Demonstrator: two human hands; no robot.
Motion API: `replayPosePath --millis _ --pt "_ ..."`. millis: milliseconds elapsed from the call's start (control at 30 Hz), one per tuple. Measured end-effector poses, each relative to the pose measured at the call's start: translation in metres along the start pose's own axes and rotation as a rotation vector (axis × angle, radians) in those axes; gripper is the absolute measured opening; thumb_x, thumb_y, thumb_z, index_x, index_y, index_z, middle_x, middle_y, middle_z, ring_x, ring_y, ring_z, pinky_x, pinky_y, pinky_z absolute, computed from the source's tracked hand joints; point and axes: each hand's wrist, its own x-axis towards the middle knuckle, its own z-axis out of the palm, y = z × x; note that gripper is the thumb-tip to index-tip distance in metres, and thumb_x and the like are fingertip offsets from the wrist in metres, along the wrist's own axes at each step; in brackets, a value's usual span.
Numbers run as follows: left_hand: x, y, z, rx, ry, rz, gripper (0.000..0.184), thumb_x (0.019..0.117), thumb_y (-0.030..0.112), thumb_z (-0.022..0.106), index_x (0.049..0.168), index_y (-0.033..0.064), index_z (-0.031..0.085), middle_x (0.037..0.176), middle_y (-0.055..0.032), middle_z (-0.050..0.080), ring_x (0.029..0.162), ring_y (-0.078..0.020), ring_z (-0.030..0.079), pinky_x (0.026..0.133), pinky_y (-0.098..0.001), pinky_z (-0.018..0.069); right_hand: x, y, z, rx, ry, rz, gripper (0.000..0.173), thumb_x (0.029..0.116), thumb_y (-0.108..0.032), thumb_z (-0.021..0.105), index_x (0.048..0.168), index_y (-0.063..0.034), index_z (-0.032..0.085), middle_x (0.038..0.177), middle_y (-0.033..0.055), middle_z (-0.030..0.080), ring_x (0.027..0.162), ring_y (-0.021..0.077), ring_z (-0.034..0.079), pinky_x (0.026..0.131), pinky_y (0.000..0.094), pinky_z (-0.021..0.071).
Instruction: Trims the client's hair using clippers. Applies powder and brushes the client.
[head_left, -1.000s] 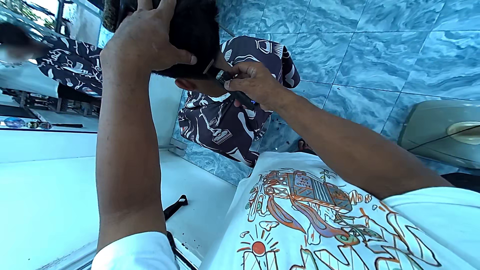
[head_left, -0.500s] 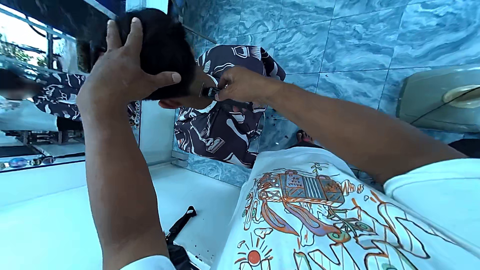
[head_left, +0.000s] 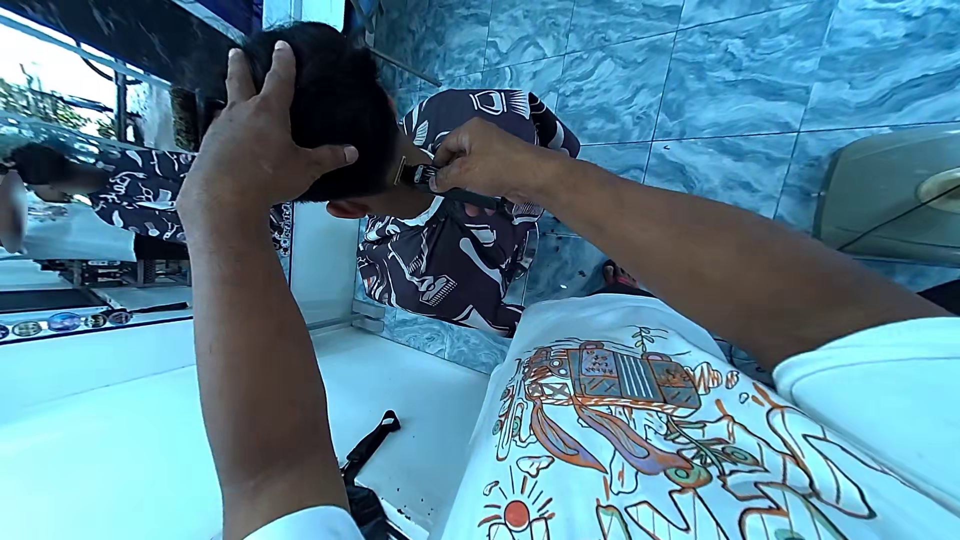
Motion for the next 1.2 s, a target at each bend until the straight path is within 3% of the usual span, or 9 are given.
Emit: replayPosePath --millis 133,700,1200 --pt "-0.0003 -0.0004 0.0000 0.004 0.000 -0.005 0.110 0.0818 0.065 0.074 0.167 0.0252 0.017 0.170 -0.0267 0.011 0.145 -0.0557 0.034 0.104 -0.0785 0.0368 -0.0008 -0.0004 0.0019 -0.013 0.009 0.028 0.031 0.0988 -0.025 0.070 0.123 -0.0058 0.066 0.089 0.0144 0.069 0.054 0.0198 0.064 0.045 0.0336 0.0559" --pt "0.0012 -0.0002 -0.0012 0.003 -0.003 0.010 0.110 0.0824 0.064 0.074 0.167 0.0242 0.016 0.169 -0.0286 0.013 0.145 -0.0565 0.034 0.105 -0.0781 0.0361 0.0019 0.0035 0.0032 0.071 0.031 -0.033 0.025 0.0974 -0.021 0.069 0.116 -0.0039 0.068 0.088 0.0136 0.069 0.053 0.0196 0.064 0.044 0.0332 0.0552" --pt "0.0031 0.0001 -0.0028 0.017 -0.017 0.016 0.109 0.0831 0.064 0.074 0.167 0.0233 0.016 0.169 -0.0284 0.012 0.146 -0.0562 0.031 0.107 -0.0774 0.0349 0.0021 0.0067 0.0071 0.094 0.038 -0.055 0.029 0.0954 -0.021 0.071 0.120 -0.0052 0.066 0.092 0.0134 0.070 0.059 0.0203 0.067 0.047 0.0339 0.0568"
